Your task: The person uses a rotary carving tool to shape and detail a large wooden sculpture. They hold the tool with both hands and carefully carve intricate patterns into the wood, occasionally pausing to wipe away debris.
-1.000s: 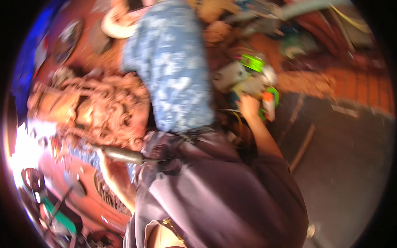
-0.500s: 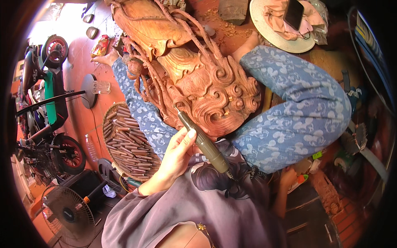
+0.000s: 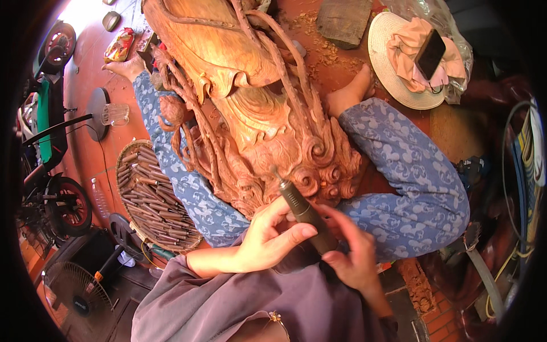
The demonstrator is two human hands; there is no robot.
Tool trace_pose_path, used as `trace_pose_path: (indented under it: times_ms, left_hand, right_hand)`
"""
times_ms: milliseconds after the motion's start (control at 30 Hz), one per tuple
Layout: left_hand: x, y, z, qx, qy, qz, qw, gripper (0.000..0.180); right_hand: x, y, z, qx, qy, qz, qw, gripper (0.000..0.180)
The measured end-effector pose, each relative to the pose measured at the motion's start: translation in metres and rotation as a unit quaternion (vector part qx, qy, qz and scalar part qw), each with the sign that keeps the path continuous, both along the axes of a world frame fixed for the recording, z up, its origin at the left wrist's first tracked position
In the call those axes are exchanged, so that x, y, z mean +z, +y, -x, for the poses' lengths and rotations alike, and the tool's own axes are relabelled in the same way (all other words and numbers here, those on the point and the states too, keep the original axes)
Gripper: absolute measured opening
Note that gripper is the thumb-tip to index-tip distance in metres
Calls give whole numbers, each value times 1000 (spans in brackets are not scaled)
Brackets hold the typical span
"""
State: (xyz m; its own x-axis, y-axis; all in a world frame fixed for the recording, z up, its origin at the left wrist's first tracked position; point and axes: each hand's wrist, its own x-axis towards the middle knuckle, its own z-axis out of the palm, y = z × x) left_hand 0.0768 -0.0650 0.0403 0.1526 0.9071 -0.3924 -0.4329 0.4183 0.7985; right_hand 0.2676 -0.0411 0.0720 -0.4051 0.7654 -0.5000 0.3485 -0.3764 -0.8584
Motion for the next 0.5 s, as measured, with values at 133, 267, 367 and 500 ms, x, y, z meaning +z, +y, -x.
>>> trace_pose_path:
  times_ms: [133, 267, 367, 500]
  left_hand:
    - [-12, 10, 17, -1, 189, -100, 977, 34]
    - [-19, 19, 27, -35, 293, -134, 946, 33]
    - [-19, 25, 29, -57, 322, -131, 936, 33]
    - [-16, 31, 36, -109, 311, -106, 938, 40]
  right_hand:
    - [-19, 11, 34, 65, -48, -74, 994, 69]
    - [-24, 15, 36, 68, -76, -85, 991, 57]
    - [-28, 14, 35, 70, -100, -106, 987, 54]
    - [-37, 11, 41, 88, -75, -156, 981, 48]
